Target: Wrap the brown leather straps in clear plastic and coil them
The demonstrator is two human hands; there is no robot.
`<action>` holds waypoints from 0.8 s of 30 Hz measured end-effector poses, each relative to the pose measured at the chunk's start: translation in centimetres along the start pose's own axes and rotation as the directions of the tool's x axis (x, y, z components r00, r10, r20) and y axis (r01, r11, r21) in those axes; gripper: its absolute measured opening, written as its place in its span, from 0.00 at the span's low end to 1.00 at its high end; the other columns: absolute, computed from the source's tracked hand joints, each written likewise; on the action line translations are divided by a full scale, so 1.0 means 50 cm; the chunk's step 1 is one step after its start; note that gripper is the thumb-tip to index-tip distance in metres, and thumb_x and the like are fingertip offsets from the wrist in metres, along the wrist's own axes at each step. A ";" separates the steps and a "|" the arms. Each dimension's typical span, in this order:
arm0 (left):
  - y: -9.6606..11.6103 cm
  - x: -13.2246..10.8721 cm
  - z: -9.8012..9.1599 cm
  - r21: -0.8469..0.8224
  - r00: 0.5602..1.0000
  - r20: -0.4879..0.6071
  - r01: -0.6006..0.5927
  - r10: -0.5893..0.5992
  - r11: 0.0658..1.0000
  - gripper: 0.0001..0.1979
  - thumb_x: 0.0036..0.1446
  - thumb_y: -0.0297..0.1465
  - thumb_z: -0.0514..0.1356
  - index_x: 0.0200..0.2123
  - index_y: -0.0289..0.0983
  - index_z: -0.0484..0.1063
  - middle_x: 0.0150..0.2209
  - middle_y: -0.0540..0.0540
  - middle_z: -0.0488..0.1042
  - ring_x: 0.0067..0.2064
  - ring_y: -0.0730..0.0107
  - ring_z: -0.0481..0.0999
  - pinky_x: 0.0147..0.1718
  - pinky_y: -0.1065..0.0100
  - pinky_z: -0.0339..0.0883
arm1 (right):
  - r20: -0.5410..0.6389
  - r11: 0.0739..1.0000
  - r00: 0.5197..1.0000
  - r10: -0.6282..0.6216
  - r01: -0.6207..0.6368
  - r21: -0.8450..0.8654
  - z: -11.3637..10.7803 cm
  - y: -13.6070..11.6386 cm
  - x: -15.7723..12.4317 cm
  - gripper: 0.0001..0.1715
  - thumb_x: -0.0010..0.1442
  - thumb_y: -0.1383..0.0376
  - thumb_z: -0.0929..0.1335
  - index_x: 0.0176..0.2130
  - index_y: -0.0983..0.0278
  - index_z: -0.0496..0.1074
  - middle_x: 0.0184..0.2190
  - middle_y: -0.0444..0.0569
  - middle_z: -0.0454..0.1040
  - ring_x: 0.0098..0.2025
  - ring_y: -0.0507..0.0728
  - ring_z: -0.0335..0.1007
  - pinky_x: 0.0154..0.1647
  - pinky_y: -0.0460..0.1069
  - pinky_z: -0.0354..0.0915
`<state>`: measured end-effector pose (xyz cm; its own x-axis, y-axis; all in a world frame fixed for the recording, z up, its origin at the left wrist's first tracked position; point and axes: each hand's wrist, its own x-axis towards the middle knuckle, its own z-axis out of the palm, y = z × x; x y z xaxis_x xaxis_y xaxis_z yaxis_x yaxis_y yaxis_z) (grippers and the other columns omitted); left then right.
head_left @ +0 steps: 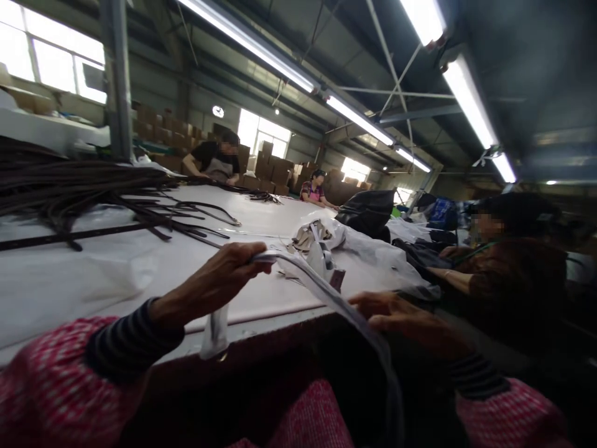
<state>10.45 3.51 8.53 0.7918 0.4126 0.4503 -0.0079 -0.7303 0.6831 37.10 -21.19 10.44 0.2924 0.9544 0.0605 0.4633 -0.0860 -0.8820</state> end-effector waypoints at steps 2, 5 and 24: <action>0.023 0.014 0.014 0.239 0.995 0.014 -0.104 0.104 0.965 0.13 0.69 0.35 0.53 0.31 0.38 0.66 0.25 0.51 0.66 0.28 0.69 0.64 0.29 0.67 0.53 | 0.260 0.990 0.961 -0.098 0.067 0.127 0.096 -0.020 0.059 0.27 0.58 0.60 0.75 0.56 0.59 0.75 0.49 0.53 0.78 0.52 0.62 0.74 0.53 0.55 0.68; 0.025 0.018 0.034 0.432 0.988 0.099 -0.151 0.120 0.889 0.07 0.66 0.28 0.53 0.33 0.39 0.66 0.26 0.51 0.66 0.28 0.67 0.65 0.30 0.65 0.51 | 0.278 0.964 0.932 -0.232 0.183 0.192 0.196 -0.040 0.128 0.16 0.65 0.55 0.71 0.45 0.64 0.77 0.39 0.49 0.76 0.41 0.56 0.71 0.41 0.48 0.66; -0.136 -0.056 -0.020 -0.394 0.737 0.579 0.627 -0.349 0.673 0.21 0.58 0.48 0.66 0.37 0.34 0.80 0.25 0.47 0.76 0.24 0.73 0.69 0.25 0.74 0.62 | 0.186 0.950 0.976 -0.112 0.161 -0.269 0.059 -0.029 0.182 0.15 0.57 0.57 0.77 0.40 0.64 0.82 0.33 0.45 0.76 0.39 0.57 0.69 0.40 0.48 0.61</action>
<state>7.70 7.87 3.22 0.9400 0.2438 -0.2387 0.2506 -0.0183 0.9679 36.61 -11.54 10.87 0.0778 0.9944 0.0714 0.7117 -0.0053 -0.7024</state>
